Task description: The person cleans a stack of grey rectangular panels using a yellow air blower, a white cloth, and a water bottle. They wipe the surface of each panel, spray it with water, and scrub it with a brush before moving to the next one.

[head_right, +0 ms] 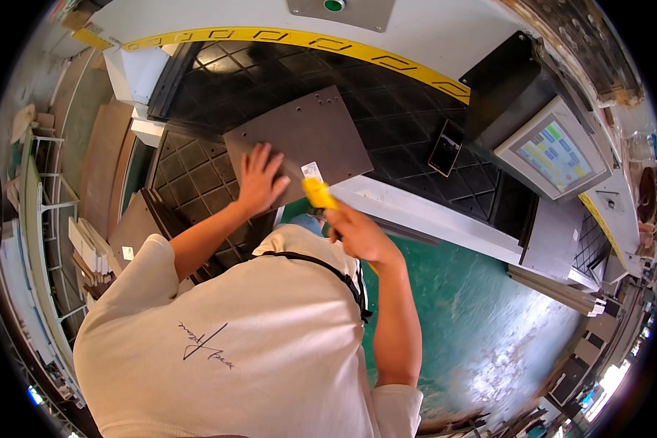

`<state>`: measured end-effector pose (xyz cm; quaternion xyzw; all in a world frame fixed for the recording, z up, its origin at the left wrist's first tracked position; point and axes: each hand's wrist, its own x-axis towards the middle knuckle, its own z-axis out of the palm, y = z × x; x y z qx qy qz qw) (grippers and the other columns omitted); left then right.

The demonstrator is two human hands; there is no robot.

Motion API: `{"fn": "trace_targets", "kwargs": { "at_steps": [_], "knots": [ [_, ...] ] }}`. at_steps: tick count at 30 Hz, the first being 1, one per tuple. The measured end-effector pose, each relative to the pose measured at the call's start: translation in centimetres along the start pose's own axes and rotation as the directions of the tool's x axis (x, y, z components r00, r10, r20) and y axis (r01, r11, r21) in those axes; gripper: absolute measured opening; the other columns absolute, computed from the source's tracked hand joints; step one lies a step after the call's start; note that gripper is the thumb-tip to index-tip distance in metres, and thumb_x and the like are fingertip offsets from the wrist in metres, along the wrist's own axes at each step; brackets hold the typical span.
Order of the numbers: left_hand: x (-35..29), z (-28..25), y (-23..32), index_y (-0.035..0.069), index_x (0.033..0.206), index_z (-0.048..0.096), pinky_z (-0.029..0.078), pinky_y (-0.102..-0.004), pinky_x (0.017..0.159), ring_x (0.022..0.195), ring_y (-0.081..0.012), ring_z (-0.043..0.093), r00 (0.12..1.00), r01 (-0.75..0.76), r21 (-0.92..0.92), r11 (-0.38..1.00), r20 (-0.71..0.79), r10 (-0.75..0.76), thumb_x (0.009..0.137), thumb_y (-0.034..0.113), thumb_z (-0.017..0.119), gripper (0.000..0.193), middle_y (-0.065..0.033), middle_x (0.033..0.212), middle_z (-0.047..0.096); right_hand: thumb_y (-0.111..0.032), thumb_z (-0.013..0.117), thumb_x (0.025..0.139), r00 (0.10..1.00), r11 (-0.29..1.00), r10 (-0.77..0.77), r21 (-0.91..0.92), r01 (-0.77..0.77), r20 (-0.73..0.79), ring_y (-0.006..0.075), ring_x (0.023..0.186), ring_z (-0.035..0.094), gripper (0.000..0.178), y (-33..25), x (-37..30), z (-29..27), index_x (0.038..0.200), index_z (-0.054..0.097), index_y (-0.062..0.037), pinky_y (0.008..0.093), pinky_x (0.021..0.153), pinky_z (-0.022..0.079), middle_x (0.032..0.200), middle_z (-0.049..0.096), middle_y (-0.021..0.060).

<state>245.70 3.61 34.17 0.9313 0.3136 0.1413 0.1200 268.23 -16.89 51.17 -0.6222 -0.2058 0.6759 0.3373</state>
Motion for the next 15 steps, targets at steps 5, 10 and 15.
{"fn": "trace_targets", "kwargs": {
  "at_steps": [5, 10, 15],
  "knots": [
    [-0.9, 1.9, 4.7, 0.016, 0.156, 0.043, 0.016, -0.0765, 0.118, 0.156, -0.0441, 0.021, 0.961, -0.209, 0.04, 0.977, 0.193, 0.198, 0.093, 0.015, 0.064, 0.067, -0.0195, 0.167, 0.027, -0.035, 0.048, 0.112, 0.976, 0.979, -0.044, 0.186, 0.085, -0.213, 0.0057, 0.05, 0.043, 0.047, 7.9, -2.2, -3.6, 0.153, 0.047, -0.0115, 0.0239, 0.043, 0.034, 0.087, 0.059, 0.0028],
    [0.8, 0.5, 6.8, 0.016, 0.158, 0.04, 0.021, -0.0761, 0.117, 0.157, -0.0448, 0.021, 0.963, -0.113, 0.12, 0.986, 0.256, 0.079, 0.078, -0.006, 0.065, 0.086, -0.0194, 0.169, 0.025, -0.031, 0.048, 0.113, 0.995, 0.976, -0.05, 0.207, 0.067, -0.086, 0.0079, 0.05, 0.045, 0.043, 14.5, -5.5, -5.1, 0.15, 0.047, -0.009, 0.026, 0.044, 0.035, 0.091, 0.061, 0.0046],
    [6.7, -13.4, 6.1, 0.013, 0.156, 0.042, 0.048, -0.0532, 0.109, 0.132, -0.0459, 0.056, 0.932, -0.094, -0.143, 0.985, 0.334, 0.137, 0.079, 0.001, 0.066, 0.082, -0.023, 0.148, 0.055, -0.045, 0.046, 0.111, 0.92, 0.778, -0.315, 0.491, 0.392, -0.233, 0.0073, 0.051, 0.042, 0.049, 13.7, -6.3, -3.8, 0.139, 0.053, -0.0053, 0.0251, 0.045, 0.032, 0.088, 0.06, 0.005]
  ]
}}
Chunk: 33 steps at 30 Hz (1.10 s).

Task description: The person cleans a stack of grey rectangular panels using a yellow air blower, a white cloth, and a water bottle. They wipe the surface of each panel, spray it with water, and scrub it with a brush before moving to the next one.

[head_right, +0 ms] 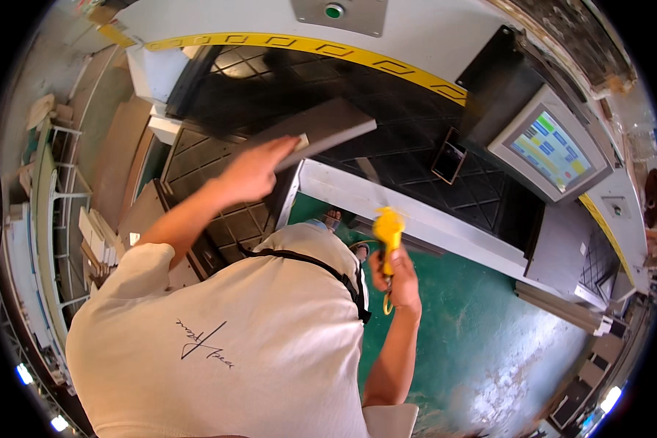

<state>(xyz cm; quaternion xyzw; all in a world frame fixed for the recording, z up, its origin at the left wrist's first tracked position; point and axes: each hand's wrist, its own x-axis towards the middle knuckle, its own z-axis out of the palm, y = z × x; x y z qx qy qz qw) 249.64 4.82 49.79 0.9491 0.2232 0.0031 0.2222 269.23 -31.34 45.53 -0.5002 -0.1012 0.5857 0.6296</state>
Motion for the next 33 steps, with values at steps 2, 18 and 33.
{"fn": "trace_targets", "kwargs": {
  "at_steps": [2, 18, 33],
  "knots": [
    [1.5, -6.3, -1.9, 0.01, 0.15, 0.049, 0.055, -0.0492, 0.098, 0.114, -0.0427, 0.067, 0.996, 0.033, -0.018, 0.999, 0.086, -0.031, 0.087, 0.013, 0.068, 0.066, -0.0233, 0.131, 0.066, -0.045, 0.054, 0.109, 0.938, 0.993, 0.094, -0.104, -0.062, 0.334, 0.0053, 0.054, 0.042, 0.049, -2.6, 0.7, 4.8, 0.138, 0.054, -0.0058, 0.0232, 0.047, 0.033, 0.087, 0.058, 0.004],
    [9.3, -13.2, -10.5, -0.003, 0.135, 0.065, 0.05, -0.0403, 0.104, 0.123, -0.0318, 0.065, 0.948, 0.271, -0.125, 0.954, 0.208, -0.241, 0.095, 0.077, 0.053, 0.09, -0.0203, 0.13, 0.07, -0.04, 0.046, 0.113, 0.977, 0.908, -0.165, -0.407, 0.097, -0.135, 0.0056, 0.052, 0.038, 0.039, 3.9, 13.7, 10.9, 0.133, 0.052, -0.0074, 0.0253, 0.048, 0.036, 0.072, 0.047, -0.0022],
    [7.9, -12.5, -11.2, 0.0, 0.117, 0.073, 0.053, -0.0464, 0.086, 0.096, -0.0392, 0.07, 0.999, 0.038, -0.044, 0.998, 0.012, -0.038, 0.097, 0.061, 0.063, 0.064, -0.0208, 0.099, 0.073, -0.04, 0.051, 0.111, 0.985, 0.976, 0.126, -0.163, -0.144, -0.118, 0.0085, 0.044, 0.044, 0.034, 2.8, 10.3, 5.4, 0.109, 0.056, -0.0071, 0.0266, 0.041, 0.035, 0.072, 0.056, 0.0027]
  ]
}}
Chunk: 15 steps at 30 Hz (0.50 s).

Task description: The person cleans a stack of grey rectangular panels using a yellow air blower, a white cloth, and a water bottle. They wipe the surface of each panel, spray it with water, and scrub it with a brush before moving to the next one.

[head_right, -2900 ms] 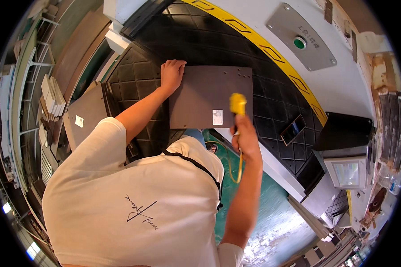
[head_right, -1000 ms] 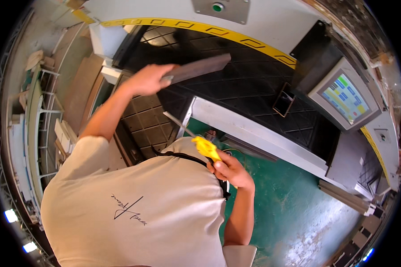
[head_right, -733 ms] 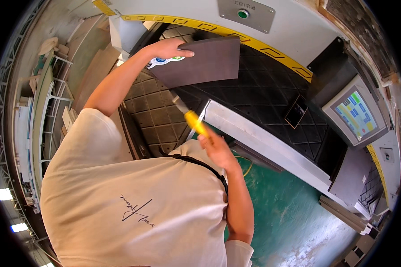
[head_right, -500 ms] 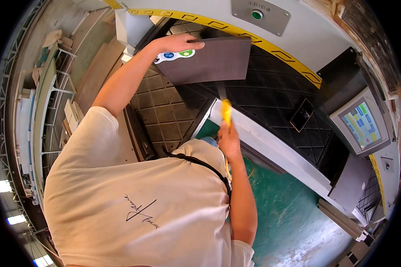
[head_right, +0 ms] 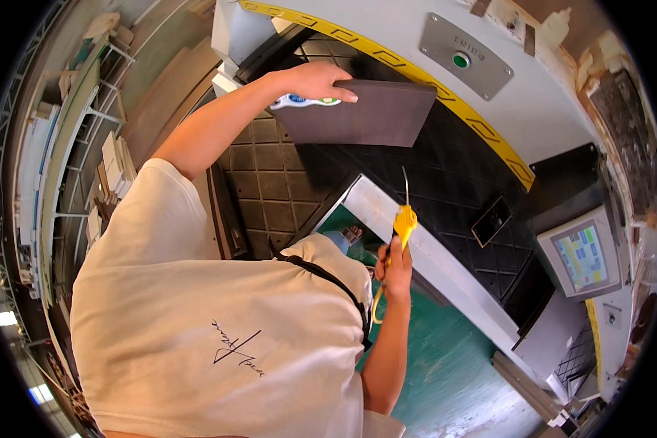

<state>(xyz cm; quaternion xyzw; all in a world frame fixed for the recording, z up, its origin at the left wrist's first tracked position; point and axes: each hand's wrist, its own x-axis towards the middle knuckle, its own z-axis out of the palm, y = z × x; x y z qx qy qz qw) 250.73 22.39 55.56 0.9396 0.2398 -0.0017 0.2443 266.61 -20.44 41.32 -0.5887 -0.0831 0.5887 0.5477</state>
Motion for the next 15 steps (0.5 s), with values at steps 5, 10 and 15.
{"fn": "trace_targets", "kwargs": {
  "at_steps": [5, 10, 15],
  "knots": [
    [-5.1, -1.5, -2.0, -0.005, 0.099, 0.069, 0.051, -0.0435, 0.075, 0.081, -0.0325, 0.065, 0.993, 0.114, -0.054, 0.992, -0.028, -0.115, 0.099, 0.055, 0.066, 0.059, -0.0197, 0.087, 0.069, -0.029, 0.061, 0.105, 0.991, 0.904, 0.019, -0.425, 0.039, 0.13, 0.0093, 0.041, 0.043, 0.038, -1.0, -3.6, -4.3, 0.134, 0.06, -0.0038, 0.0259, 0.04, 0.037, 0.065, 0.057, 0.0021],
    [-11.7, 2.1, -5.9, -0.002, 0.114, 0.071, 0.053, -0.0278, 0.069, 0.079, -0.0108, 0.064, 0.837, 0.431, -0.719, 0.545, 0.094, -0.539, 0.098, 0.041, 0.076, 0.047, -0.0023, 0.091, 0.071, -0.022, 0.063, 0.102, 0.975, 0.893, -0.099, -0.449, -0.002, -0.2, 0.0148, 0.046, 0.056, 0.033, -2.1, 0.9, -5.3, 0.127, 0.055, -0.0015, 0.0288, 0.039, 0.042, 0.087, 0.068, 0.0095],
    [-17.7, 9.2, -5.6, -0.005, 0.122, 0.066, 0.06, -0.0331, 0.072, 0.085, -0.0174, 0.072, 0.628, 0.313, -0.946, 0.082, 0.141, -0.766, 0.097, 0.027, 0.078, 0.042, -0.0099, 0.101, 0.074, -0.016, 0.068, 0.097, 0.973, 0.842, -0.165, -0.537, 0.052, -0.163, 0.0173, 0.066, 0.068, 0.066, -6.3, 10.6, -2.2, 0.156, 0.041, -0.0054, 0.0288, 0.045, 0.049, 0.108, 0.066, 0.0113]
  ]
}}
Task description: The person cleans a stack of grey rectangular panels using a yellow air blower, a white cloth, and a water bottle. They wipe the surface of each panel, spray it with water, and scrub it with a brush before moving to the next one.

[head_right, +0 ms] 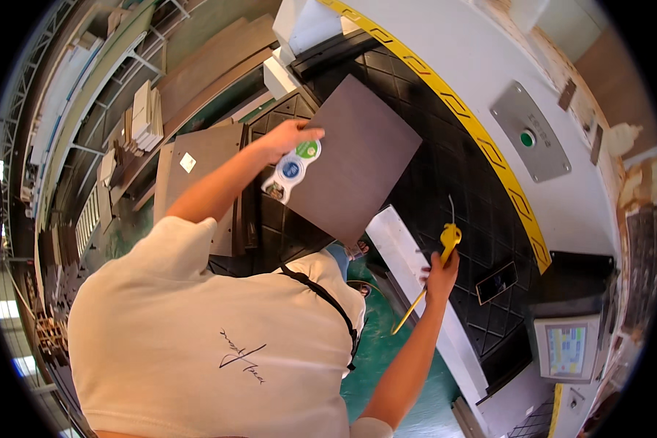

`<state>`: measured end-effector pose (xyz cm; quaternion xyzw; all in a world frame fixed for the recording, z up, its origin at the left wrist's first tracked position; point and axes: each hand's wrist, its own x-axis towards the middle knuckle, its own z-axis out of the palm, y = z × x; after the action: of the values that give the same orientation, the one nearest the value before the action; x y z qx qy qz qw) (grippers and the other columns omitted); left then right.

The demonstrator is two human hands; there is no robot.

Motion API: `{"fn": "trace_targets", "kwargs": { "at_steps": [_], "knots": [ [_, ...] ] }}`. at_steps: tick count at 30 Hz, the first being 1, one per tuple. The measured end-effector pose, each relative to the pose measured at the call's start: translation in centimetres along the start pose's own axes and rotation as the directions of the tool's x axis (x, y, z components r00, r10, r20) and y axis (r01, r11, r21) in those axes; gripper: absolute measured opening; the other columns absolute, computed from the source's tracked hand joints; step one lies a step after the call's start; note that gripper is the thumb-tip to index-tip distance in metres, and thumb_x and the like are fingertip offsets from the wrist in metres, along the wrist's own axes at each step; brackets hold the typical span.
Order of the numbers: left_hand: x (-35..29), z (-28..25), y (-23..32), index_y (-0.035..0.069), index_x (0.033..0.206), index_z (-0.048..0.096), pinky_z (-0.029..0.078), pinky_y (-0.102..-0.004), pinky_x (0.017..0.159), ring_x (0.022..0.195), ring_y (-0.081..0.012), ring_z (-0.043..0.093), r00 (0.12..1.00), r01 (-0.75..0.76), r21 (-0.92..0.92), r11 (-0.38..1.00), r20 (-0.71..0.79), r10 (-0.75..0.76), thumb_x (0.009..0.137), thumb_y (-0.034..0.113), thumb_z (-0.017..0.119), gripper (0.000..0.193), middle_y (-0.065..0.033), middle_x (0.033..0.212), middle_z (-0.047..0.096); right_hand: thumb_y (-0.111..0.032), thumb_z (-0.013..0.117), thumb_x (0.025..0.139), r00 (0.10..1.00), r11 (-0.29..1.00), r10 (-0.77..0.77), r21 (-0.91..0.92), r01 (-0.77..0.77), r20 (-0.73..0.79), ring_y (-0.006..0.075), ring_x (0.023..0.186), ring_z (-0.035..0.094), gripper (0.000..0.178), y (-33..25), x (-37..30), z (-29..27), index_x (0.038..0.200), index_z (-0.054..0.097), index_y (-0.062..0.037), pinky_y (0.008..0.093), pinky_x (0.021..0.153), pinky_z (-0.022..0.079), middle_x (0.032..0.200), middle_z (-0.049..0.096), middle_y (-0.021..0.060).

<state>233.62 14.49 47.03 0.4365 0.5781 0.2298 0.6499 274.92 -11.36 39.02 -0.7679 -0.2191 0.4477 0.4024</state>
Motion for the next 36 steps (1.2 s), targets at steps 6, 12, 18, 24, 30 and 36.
{"fn": "trace_targets", "kwargs": {
  "at_steps": [6, 12, 18, 24, 30, 36],
  "knots": [
    [-1.0, 3.0, -7.6, -0.002, 0.124, 0.068, 0.06, -0.0355, 0.077, 0.089, -0.019, 0.073, 0.989, 0.052, -0.281, 0.958, -0.117, -0.088, 0.093, 0.02, 0.08, 0.04, -0.01, 0.107, 0.074, -0.001, 0.066, 0.092, 0.978, 0.938, -0.141, 0.295, 0.182, -0.153, 0.0201, 0.096, 0.066, 0.069, -0.9, 10.4, 1.2, 0.156, 0.042, -0.0043, 0.0357, 0.077, 0.057, 0.12, 0.065, 0.0129],
    [0.7, 6.4, -11.4, -0.002, 0.133, 0.063, 0.06, -0.0362, 0.082, 0.095, -0.0201, 0.073, 0.996, 0.006, -0.376, 0.927, -0.082, -0.04, 0.094, 0.017, 0.078, 0.045, -0.011, 0.116, 0.074, -0.001, 0.064, 0.095, 0.805, 0.847, -0.531, -0.168, 0.504, -0.265, 0.0211, 0.096, 0.071, 0.036, 1.0, 13.1, -0.7, 0.13, 0.066, 0.0036, 0.0299, 0.084, 0.057, 0.115, 0.074, 0.0133],
    [1.8, 5.9, -14.0, -0.001, 0.138, 0.063, 0.057, -0.0356, 0.089, 0.103, -0.021, 0.072, 0.969, -0.069, -0.299, 0.952, -0.247, -0.008, 0.091, 0.026, 0.083, 0.058, -0.0136, 0.121, 0.074, -0.009, 0.066, 0.103, 0.707, 0.699, -0.702, -0.112, 0.707, 0.085, 0.0154, 0.085, 0.073, 0.02, -17.3, 0.2, 1.0, 0.117, 0.072, 0.0036, 0.0274, 0.076, 0.057, 0.102, 0.075, 0.01],
    [1.8, 7.3, -11.9, 0.001, 0.136, 0.066, 0.056, -0.0396, 0.091, 0.107, -0.0253, 0.073, 0.927, -0.065, 0.269, 0.961, -0.341, 0.158, 0.087, 0.034, 0.085, 0.062, -0.0163, 0.125, 0.074, -0.012, 0.069, 0.102, 0.257, 0.414, -0.879, -0.378, 0.828, -0.401, 0.0151, 0.077, 0.071, 0.019, -28.1, -5.2, -6.0, 0.115, 0.072, 0.0013, 0.0315, 0.07, 0.055, 0.092, 0.075, 0.0106],
    [3.1, 6.8, -13.3, 0.006, 0.128, 0.071, 0.055, -0.0499, 0.092, 0.11, -0.0413, 0.069, 0.924, -0.014, 0.705, 0.709, -0.262, 0.279, 0.084, 0.048, 0.081, 0.062, -0.0227, 0.118, 0.073, -0.026, 0.067, 0.104, 0.622, 0.678, -0.725, -0.149, 0.72, -0.296, 0.0181, 0.079, 0.075, 0.036, -35.5, -5.8, -2.3, 0.126, 0.059, 0.0009, 0.0349, 0.07, 0.056, 0.091, 0.075, 0.0166],
    [2.0, 8.5, -13.0, 0.008, 0.138, 0.066, 0.053, -0.0481, 0.098, 0.119, -0.0399, 0.066, 0.934, -0.019, 0.706, 0.708, -0.241, 0.265, 0.082, 0.045, 0.083, 0.069, -0.0251, 0.124, 0.07, -0.026, 0.064, 0.105, 0.458, 0.636, -0.764, -0.407, 0.656, -0.456, 0.0187, 0.076, 0.073, 0.032, -35.6, -0.3, -1.1, 0.115, 0.051, 0.0016, 0.0343, 0.067, 0.055, 0.093, 0.074, 0.0169]
  ]
}}
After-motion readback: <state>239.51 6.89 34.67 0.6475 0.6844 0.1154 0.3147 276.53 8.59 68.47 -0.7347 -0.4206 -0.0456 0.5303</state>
